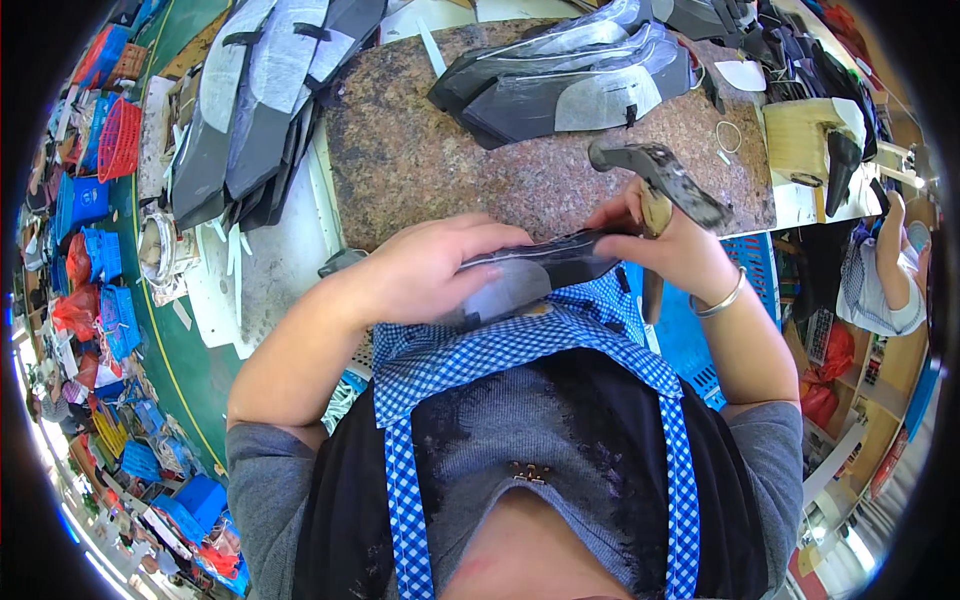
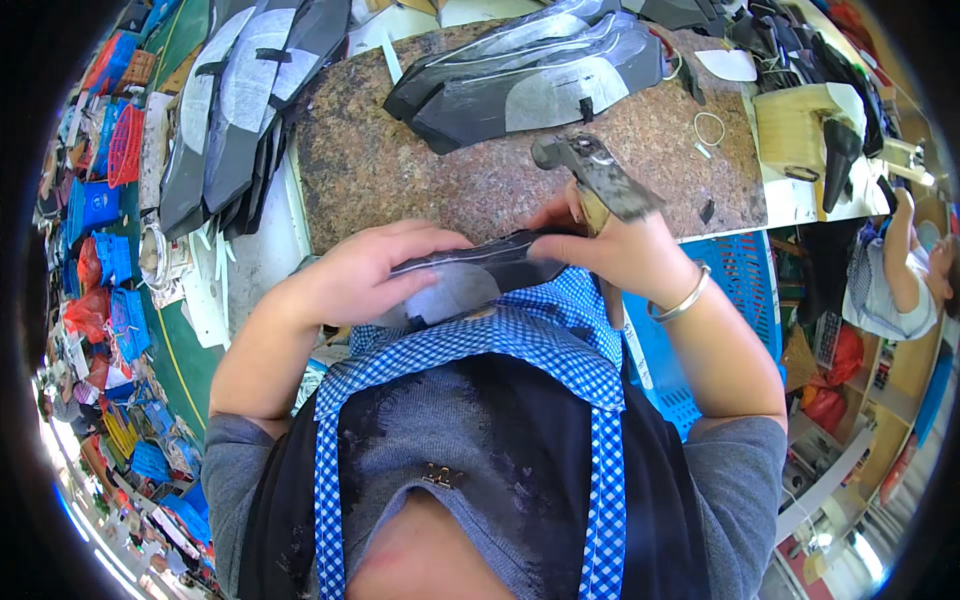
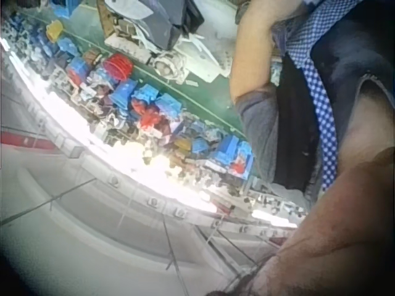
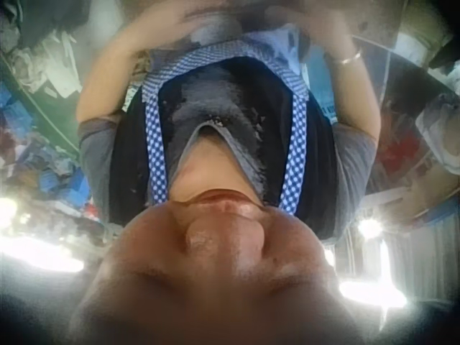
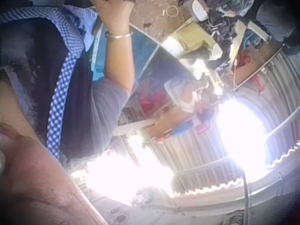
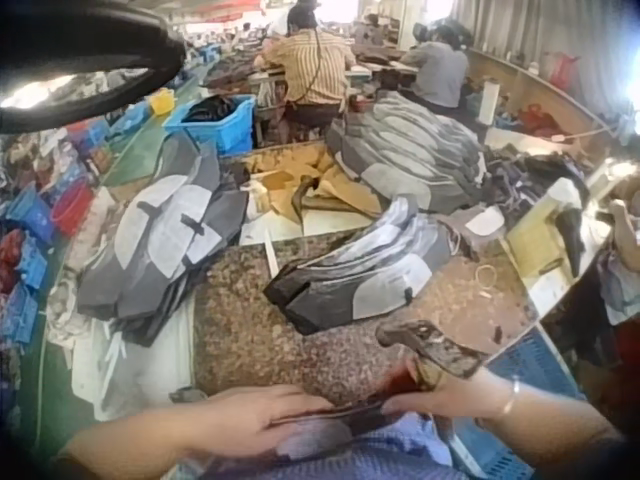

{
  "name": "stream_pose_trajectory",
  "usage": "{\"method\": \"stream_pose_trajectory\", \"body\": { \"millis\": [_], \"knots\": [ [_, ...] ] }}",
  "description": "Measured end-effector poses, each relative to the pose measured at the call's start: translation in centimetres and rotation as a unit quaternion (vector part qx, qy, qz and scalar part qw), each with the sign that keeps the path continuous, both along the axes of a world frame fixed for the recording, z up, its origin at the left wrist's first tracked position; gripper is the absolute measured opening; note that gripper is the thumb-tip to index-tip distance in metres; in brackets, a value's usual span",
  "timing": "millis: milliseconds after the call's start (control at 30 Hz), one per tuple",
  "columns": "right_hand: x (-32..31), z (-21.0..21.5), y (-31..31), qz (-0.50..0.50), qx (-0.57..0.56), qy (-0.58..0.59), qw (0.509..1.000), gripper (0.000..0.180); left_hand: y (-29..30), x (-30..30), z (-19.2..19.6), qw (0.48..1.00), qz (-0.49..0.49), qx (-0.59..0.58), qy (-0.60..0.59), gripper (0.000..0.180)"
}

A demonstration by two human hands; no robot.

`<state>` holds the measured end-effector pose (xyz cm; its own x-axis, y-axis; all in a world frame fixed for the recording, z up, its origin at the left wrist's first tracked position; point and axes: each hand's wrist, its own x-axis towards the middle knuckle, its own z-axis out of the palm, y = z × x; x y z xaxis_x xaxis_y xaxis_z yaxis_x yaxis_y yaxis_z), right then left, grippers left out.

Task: Hammering the edges of shoe components on a workbench.

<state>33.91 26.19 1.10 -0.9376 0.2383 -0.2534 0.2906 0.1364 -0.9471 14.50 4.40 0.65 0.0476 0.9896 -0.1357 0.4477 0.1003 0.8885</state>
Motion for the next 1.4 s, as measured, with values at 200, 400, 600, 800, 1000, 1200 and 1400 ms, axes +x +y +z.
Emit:
{"method": "stream_pose_trajectory", "body": {
  "millis": [200,400,600,800,1000,1200,1400],
  "knots": [
    [1.1,-4.3,0.4,-0.135,0.15,-0.033,0.979,0.031,5.1,4.4,-3.2,0.956,0.093,0.116,0.255,0.036],
    [2.0,-1.6,1.8,-0.146,0.395,0.028,0.906,0.033,7.7,4.7,-5.5,0.968,0.126,0.123,0.178,0.023],
    [4.9,0.4,1.6,0.037,0.353,-0.076,0.932,0.029,8.1,4.7,-5.8,0.966,0.133,0.167,0.143,0.022],
    [4.1,-0.6,2.3,0.005,0.431,0.007,0.903,0.035,7.9,5.0,-5.0,0.956,0.082,0.171,0.223,0.028],
    [2.3,0.1,1.9,0.039,0.485,0.028,0.873,0.031,7.6,5.4,-5.1,0.944,0.088,0.196,0.251,0.026],
    [3.6,-0.3,0.1,0.013,0.492,-0.004,0.87,0.024,6.8,5.4,-5.0,0.962,0.14,0.11,0.207,0.025],
    [3.3,0.0,0.0,0.005,0.482,0.028,0.876,0.025,6.2,6.5,-4.0,0.915,0.086,0.204,0.338,0.022]
  ]
}}
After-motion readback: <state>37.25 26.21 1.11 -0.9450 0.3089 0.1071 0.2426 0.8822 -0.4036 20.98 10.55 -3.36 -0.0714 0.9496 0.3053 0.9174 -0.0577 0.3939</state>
